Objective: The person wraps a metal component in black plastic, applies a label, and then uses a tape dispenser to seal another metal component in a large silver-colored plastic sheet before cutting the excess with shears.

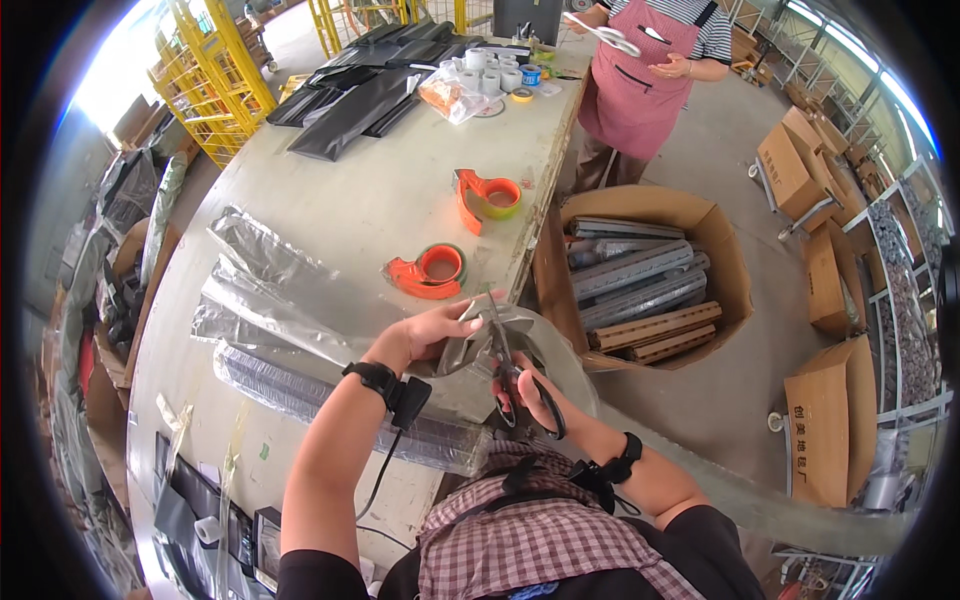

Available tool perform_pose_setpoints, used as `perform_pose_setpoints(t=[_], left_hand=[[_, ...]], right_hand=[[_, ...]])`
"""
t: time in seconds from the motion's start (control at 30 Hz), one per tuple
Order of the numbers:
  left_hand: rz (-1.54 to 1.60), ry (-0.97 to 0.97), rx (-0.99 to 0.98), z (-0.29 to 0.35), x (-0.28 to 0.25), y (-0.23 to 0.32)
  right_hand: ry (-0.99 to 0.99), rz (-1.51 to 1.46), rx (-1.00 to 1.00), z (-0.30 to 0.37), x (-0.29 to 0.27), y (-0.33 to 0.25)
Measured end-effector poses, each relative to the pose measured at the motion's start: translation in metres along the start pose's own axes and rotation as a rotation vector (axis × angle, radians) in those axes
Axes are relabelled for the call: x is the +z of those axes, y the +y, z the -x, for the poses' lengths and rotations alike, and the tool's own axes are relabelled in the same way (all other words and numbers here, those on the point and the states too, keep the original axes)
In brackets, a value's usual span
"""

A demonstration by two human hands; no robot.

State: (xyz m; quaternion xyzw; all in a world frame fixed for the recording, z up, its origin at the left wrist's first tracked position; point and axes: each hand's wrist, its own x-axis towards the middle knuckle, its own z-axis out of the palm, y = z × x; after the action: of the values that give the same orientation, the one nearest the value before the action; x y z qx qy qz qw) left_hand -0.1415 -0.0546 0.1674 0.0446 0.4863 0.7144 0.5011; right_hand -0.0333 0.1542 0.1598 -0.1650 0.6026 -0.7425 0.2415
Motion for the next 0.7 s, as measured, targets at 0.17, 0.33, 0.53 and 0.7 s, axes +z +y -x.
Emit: perform_pose_setpoints(t=[0.17, 0.33, 0.53, 0.7], left_hand=[[-0.07, -0.213, 0.164, 0.004, -0.001, -0.009], [-0.177, -0.221, 0.107, 0.008, 0.002, -0.007], [-0.313, 0.007, 0.173, 0.01, -0.013, -0.016], [-0.781, 0.169, -0.098, 0.028, -0.002, -0.017]], right_hand=[[-0.088, 0.058, 0.044, -0.001, 0.0, -0.002], [0.035, 0.186, 0.144, 0.002, 0.007, -0.001], [0.202, 0.217, 0.128, -0.004, 0.008, -0.001], [0.272, 0.245, 0.413, -0.067, -0.029, -0.012]])
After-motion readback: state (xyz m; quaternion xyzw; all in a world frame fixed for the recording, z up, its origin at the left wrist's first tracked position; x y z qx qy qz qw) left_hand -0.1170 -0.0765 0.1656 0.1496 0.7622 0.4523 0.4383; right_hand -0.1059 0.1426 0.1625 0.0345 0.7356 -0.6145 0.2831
